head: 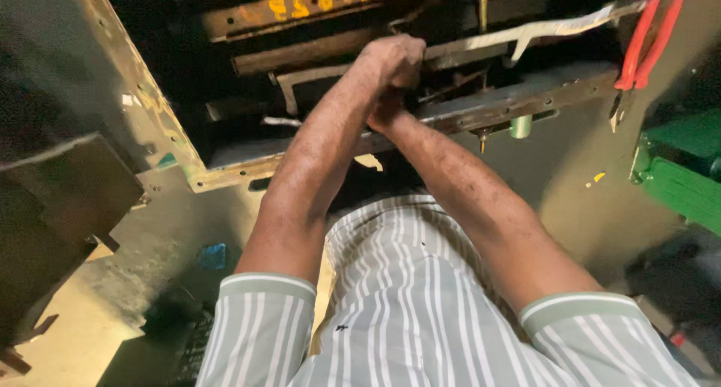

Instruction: The person uses pliers to strip and adjust wires inside an electrical enclosure, then retrieves washers and nuts from a container and installs them onto the equipment's terminals.

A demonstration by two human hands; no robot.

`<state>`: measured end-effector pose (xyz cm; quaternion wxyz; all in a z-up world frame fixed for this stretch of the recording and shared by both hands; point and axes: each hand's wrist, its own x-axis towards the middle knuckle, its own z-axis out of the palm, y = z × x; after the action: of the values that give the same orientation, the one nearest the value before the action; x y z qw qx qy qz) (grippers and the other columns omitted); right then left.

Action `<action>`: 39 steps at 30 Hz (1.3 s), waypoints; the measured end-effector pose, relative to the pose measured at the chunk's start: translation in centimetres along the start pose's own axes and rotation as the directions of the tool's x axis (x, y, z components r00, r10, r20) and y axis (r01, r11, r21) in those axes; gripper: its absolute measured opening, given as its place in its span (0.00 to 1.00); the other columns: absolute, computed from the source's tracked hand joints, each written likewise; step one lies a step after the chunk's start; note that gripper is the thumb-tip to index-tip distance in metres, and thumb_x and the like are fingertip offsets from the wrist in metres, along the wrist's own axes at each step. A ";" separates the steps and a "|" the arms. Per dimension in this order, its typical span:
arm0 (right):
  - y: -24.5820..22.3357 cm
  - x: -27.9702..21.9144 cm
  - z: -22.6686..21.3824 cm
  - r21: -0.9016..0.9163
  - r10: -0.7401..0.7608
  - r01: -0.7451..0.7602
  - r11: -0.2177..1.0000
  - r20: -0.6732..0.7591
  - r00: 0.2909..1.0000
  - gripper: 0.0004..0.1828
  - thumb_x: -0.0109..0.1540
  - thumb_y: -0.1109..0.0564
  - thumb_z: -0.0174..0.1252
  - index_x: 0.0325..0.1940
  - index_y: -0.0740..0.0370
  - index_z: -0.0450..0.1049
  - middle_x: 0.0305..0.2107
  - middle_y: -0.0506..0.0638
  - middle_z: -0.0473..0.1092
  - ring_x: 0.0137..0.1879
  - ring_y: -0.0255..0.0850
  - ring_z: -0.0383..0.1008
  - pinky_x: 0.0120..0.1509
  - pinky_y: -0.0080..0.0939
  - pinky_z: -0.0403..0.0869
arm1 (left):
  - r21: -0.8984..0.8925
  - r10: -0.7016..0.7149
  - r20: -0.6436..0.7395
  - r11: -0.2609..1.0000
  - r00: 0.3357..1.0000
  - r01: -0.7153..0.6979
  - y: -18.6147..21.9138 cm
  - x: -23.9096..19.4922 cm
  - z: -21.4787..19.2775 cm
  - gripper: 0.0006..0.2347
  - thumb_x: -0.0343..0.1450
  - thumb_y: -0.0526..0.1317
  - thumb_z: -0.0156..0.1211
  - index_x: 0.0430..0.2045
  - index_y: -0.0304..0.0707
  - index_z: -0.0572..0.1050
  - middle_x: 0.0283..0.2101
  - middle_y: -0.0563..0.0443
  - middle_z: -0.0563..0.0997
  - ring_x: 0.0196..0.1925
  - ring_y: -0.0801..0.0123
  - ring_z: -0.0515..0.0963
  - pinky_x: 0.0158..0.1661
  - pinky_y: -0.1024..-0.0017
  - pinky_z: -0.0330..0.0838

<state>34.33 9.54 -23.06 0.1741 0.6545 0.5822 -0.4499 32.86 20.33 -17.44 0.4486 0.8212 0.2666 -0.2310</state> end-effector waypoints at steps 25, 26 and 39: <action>0.6 0.7 1.5 -0.032 -0.010 0.010 0.999 0.001 1.000 0.14 0.66 0.57 0.65 0.53 0.66 0.75 0.44 0.59 0.75 0.48 0.50 0.78 0.51 0.46 0.77 | -0.001 -0.074 -0.252 0.997 0.965 0.077 0.6 -1.3 4.0 0.08 0.62 0.38 0.69 0.31 0.38 0.83 0.35 0.38 0.84 0.38 0.49 0.85 0.36 0.57 0.80; 0.0 0.5 0.5 -0.031 -0.023 0.023 0.999 -0.011 1.000 0.14 0.66 0.58 0.65 0.53 0.66 0.75 0.44 0.59 0.75 0.48 0.49 0.78 0.51 0.46 0.77 | -0.006 -0.044 -0.317 0.999 0.947 0.045 0.8 -2.3 3.0 0.08 0.61 0.39 0.71 0.29 0.39 0.84 0.34 0.39 0.84 0.37 0.49 0.84 0.35 0.58 0.79; -3.2 -32.3 -6.9 0.147 -0.273 0.637 0.757 -0.814 0.512 0.19 0.68 0.61 0.68 0.62 0.66 0.73 0.48 0.58 0.75 0.48 0.43 0.79 0.50 0.39 0.78 | -0.483 0.018 -0.754 -0.692 0.656 -0.536 5.8 -28.6 4.8 0.32 0.82 0.62 0.34 0.73 0.35 0.56 0.75 0.42 0.62 0.76 0.55 0.64 0.76 0.56 0.60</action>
<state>36.72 -4.00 7.19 -0.3599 0.6172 0.6398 -0.2831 14.47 6.95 1.44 0.8954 0.0594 0.0429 0.4393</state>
